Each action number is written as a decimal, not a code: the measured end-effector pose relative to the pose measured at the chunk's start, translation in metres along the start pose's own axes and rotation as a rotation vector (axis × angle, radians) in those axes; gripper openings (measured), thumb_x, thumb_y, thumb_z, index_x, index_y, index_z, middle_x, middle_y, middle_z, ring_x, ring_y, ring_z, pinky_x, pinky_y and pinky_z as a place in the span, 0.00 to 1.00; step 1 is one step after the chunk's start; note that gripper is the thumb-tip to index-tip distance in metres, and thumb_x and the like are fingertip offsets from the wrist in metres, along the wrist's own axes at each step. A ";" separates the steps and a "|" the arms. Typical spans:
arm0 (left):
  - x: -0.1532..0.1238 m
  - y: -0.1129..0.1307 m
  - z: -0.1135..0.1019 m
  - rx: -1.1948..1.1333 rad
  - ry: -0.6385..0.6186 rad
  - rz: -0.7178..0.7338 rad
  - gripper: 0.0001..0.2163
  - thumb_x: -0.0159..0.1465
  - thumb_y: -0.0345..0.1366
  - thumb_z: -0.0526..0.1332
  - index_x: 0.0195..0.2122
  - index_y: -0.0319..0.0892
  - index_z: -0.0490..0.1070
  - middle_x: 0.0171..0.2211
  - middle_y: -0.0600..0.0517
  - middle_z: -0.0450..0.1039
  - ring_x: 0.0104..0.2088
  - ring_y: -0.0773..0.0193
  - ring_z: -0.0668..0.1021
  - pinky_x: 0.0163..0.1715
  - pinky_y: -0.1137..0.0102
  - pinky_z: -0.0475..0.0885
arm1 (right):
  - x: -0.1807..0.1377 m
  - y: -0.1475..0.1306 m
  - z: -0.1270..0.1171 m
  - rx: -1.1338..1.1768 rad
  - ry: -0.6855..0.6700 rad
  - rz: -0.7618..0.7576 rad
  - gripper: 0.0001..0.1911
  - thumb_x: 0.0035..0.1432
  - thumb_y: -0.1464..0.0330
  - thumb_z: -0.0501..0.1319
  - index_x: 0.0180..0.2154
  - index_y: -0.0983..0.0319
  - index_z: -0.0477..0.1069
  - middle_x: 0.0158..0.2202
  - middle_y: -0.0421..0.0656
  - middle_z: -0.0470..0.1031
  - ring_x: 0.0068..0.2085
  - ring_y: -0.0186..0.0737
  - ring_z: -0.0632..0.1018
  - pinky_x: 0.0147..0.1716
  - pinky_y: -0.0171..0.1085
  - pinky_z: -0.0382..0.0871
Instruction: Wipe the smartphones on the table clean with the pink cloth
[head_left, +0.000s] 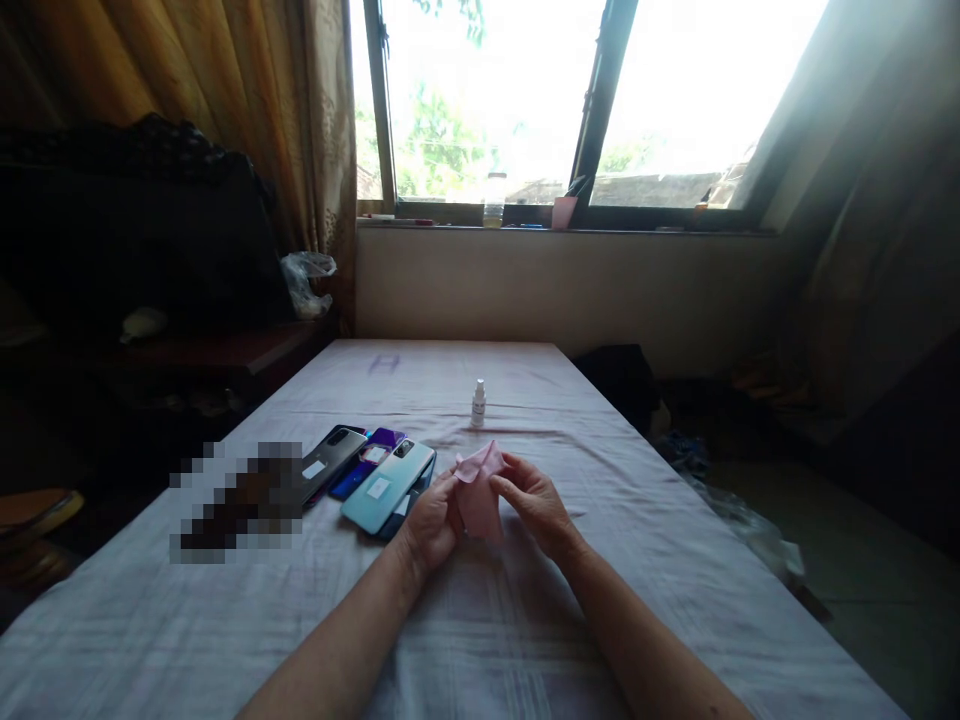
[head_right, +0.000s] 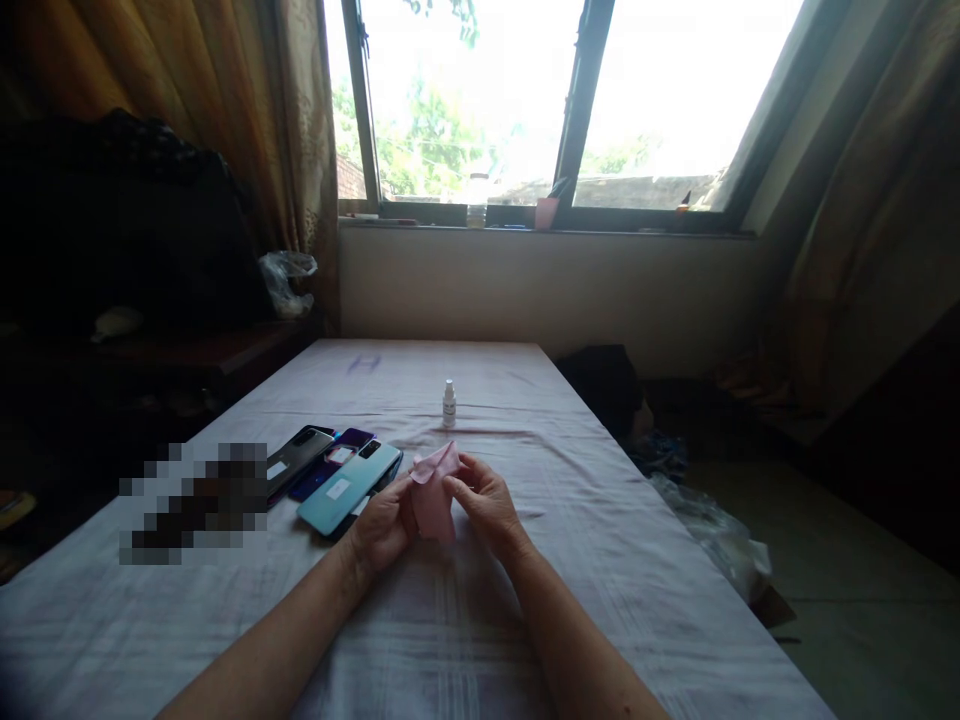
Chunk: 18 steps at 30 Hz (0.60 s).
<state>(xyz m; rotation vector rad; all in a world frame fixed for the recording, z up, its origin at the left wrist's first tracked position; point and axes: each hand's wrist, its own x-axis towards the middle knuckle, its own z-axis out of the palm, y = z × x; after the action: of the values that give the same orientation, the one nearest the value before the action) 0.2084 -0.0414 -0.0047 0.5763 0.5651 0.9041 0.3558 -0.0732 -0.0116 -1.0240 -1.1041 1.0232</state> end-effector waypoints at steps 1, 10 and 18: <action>-0.001 -0.001 0.001 0.012 -0.009 -0.001 0.10 0.66 0.30 0.61 0.47 0.38 0.77 0.39 0.46 0.81 0.34 0.64 0.82 0.36 0.73 0.75 | 0.001 0.002 0.000 0.005 0.023 -0.002 0.31 0.44 0.53 0.73 0.49 0.57 0.74 0.39 0.43 0.82 0.43 0.48 0.81 0.48 0.49 0.74; -0.002 -0.010 0.001 0.297 -0.013 0.081 0.13 0.62 0.38 0.66 0.46 0.40 0.75 0.38 0.47 0.80 0.35 0.61 0.81 0.36 0.71 0.75 | 0.003 0.012 0.004 -0.006 0.078 -0.053 0.21 0.41 0.51 0.72 0.34 0.58 0.79 0.36 0.43 0.82 0.41 0.47 0.81 0.45 0.47 0.74; -0.031 0.033 -0.036 1.070 0.215 0.317 0.18 0.56 0.35 0.69 0.49 0.48 0.74 0.62 0.45 0.66 0.65 0.49 0.63 0.63 0.58 0.56 | 0.010 0.008 -0.028 -0.005 0.193 -0.021 0.24 0.46 0.47 0.69 0.37 0.59 0.77 0.40 0.45 0.80 0.38 0.44 0.79 0.36 0.43 0.76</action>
<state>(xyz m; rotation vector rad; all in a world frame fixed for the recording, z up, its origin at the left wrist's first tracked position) 0.1508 -0.0433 -0.0017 1.5753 1.1843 0.9200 0.3838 -0.0651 -0.0212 -1.0885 -0.9580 0.8853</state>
